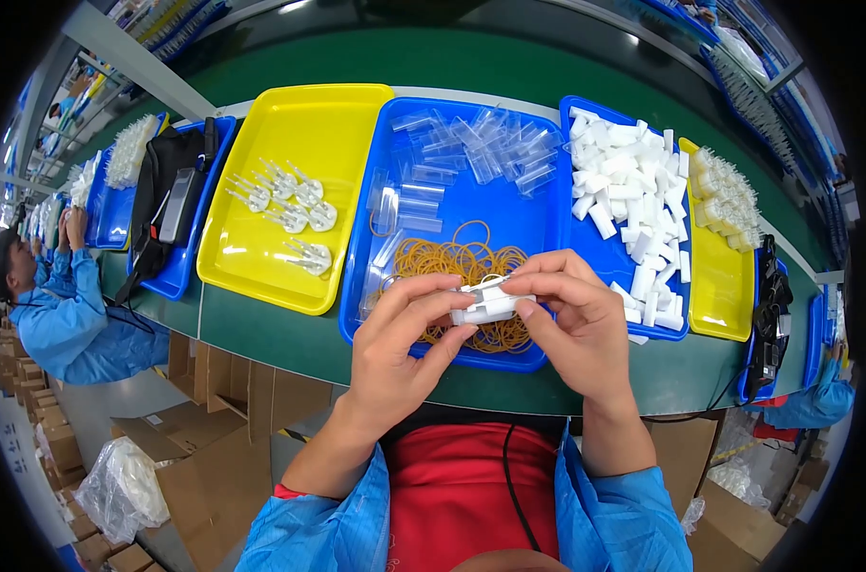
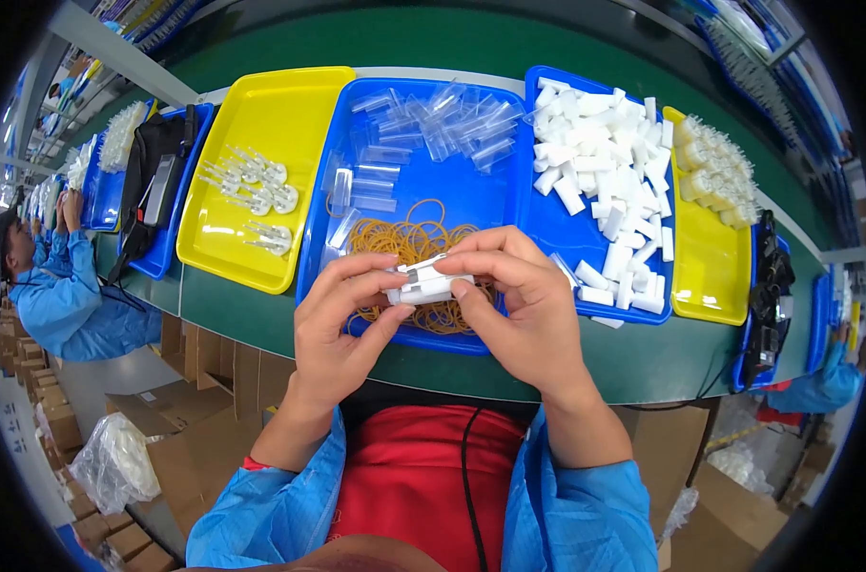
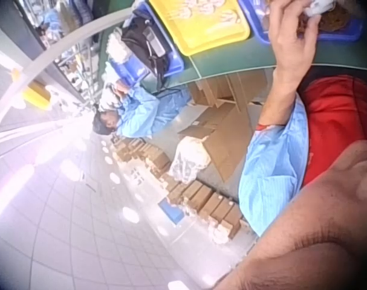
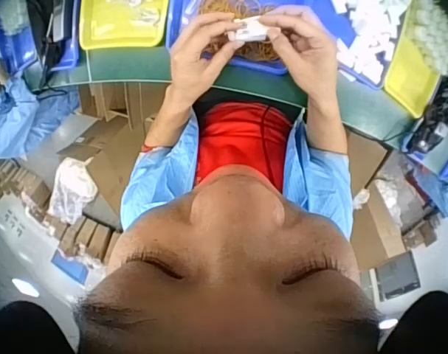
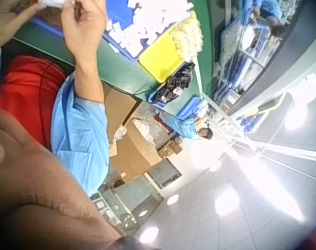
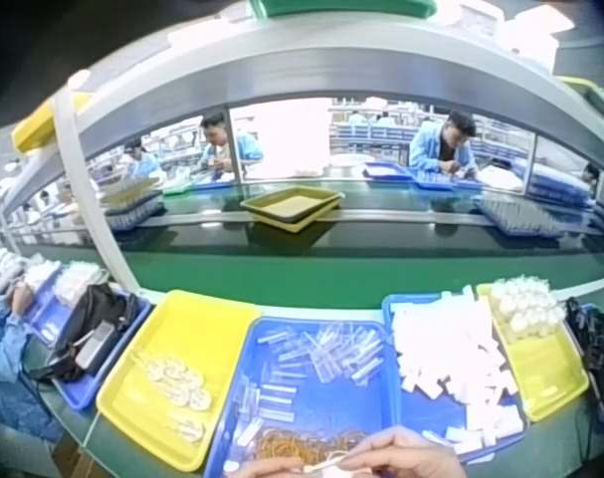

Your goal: The person assembles electrical plug components by hand, sliding white protective sleeves and clear plastic caps onto the prongs of plug bases, then bundling the assembled units together with rubber bands.

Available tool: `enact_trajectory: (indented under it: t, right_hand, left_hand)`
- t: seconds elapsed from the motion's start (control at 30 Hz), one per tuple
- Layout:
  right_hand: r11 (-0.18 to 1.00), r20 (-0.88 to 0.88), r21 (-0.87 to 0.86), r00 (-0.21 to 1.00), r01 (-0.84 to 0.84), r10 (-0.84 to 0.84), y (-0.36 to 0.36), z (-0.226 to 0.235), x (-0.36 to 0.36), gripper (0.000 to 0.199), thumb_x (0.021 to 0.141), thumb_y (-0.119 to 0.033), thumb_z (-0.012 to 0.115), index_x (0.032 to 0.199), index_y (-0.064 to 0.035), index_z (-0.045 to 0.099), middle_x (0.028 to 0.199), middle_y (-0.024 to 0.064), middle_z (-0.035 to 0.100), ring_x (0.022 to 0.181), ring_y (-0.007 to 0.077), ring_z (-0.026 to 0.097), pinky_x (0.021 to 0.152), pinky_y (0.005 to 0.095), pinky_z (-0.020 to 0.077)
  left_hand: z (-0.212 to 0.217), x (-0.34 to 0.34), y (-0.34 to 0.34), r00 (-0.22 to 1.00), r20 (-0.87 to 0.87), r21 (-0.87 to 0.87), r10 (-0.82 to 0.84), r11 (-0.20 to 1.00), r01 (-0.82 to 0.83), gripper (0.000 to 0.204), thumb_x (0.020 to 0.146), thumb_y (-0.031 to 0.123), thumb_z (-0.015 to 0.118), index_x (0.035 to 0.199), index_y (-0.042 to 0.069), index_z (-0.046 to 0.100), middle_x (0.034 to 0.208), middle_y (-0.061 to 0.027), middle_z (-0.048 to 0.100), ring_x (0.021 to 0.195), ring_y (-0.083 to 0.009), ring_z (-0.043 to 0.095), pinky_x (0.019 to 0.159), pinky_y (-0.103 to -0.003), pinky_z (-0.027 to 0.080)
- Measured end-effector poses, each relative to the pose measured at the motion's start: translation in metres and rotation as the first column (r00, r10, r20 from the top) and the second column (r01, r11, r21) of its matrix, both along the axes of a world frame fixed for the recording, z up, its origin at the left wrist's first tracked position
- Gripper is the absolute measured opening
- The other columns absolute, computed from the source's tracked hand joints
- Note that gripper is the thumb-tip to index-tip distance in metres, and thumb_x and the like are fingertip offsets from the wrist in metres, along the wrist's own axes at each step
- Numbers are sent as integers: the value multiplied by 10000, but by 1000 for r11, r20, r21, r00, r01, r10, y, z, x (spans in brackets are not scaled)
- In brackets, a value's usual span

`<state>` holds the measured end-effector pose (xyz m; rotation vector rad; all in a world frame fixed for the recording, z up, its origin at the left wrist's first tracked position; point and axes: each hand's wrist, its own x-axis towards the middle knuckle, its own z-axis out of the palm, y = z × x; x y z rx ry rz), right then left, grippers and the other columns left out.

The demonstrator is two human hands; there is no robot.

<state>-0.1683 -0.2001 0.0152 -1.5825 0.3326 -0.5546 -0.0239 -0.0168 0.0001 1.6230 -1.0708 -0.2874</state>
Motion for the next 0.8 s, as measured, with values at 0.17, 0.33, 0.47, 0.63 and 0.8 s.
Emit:
enact_trajectory:
  t: [0.17, 0.33, 0.47, 0.63, 0.8]
  right_hand:
    - [975, 7, -219, 1000, 29, -28, 10, -2, 6, 278, 936, 94, 763, 1155, -55, 849, 1138, 101, 762, 1039, 213, 756, 876, 312, 597]
    - [975, 17, -215, 999, 48, -46, 15, -8, 10, 236, 940, 76, 782, 1144, -37, 816, 1150, 103, 760, 1054, 220, 758, 877, 322, 598]
    - [991, 32, -119, 998, 67, -63, 20, -11, 12, 234, 931, 52, 818, 1146, -28, 775, 1146, 110, 760, 1070, 238, 758, 895, 344, 600]
    - [970, 35, -235, 998, 64, -57, 14, -7, 10, 255, 921, 26, 846, 1160, -32, 778, 1141, 117, 756, 1078, 269, 754, 901, 356, 597]
    - [858, -16, -501, 990, 113, -139, 4, 1, 2, 289, 899, -16, 881, 1173, -46, 791, 1112, 113, 744, 1038, 289, 726, 883, 372, 577]
  left_hand:
    - [-2, -3, -2, 1000, 12, 13, -2, 1000, 2, 387, 918, -82, 863, 1287, -5, 778, 1378, -160, 706, 1169, -253, 780, 937, -353, 697]
    - [-2, -1, -3, 1000, -14, 3, 8, 1000, -8, 398, 920, -83, 860, 1301, -5, 779, 1376, -163, 710, 1175, -254, 776, 931, -347, 697]
    - [-2, 1, -3, 999, 29, 22, 24, 999, -24, 389, 923, -76, 861, 1296, -3, 781, 1378, -163, 710, 1169, -252, 775, 936, -345, 693]
    - [-4, 2, -1, 1000, 23, 24, 2, 1000, -2, 363, 930, -64, 857, 1279, -1, 780, 1377, -170, 708, 1172, -256, 775, 949, -354, 687]
    - [-3, 3, -2, 1000, -12, 1, -2, 1000, 2, 367, 954, -76, 816, 1311, -18, 753, 1395, -189, 693, 1220, -277, 766, 980, -369, 681]
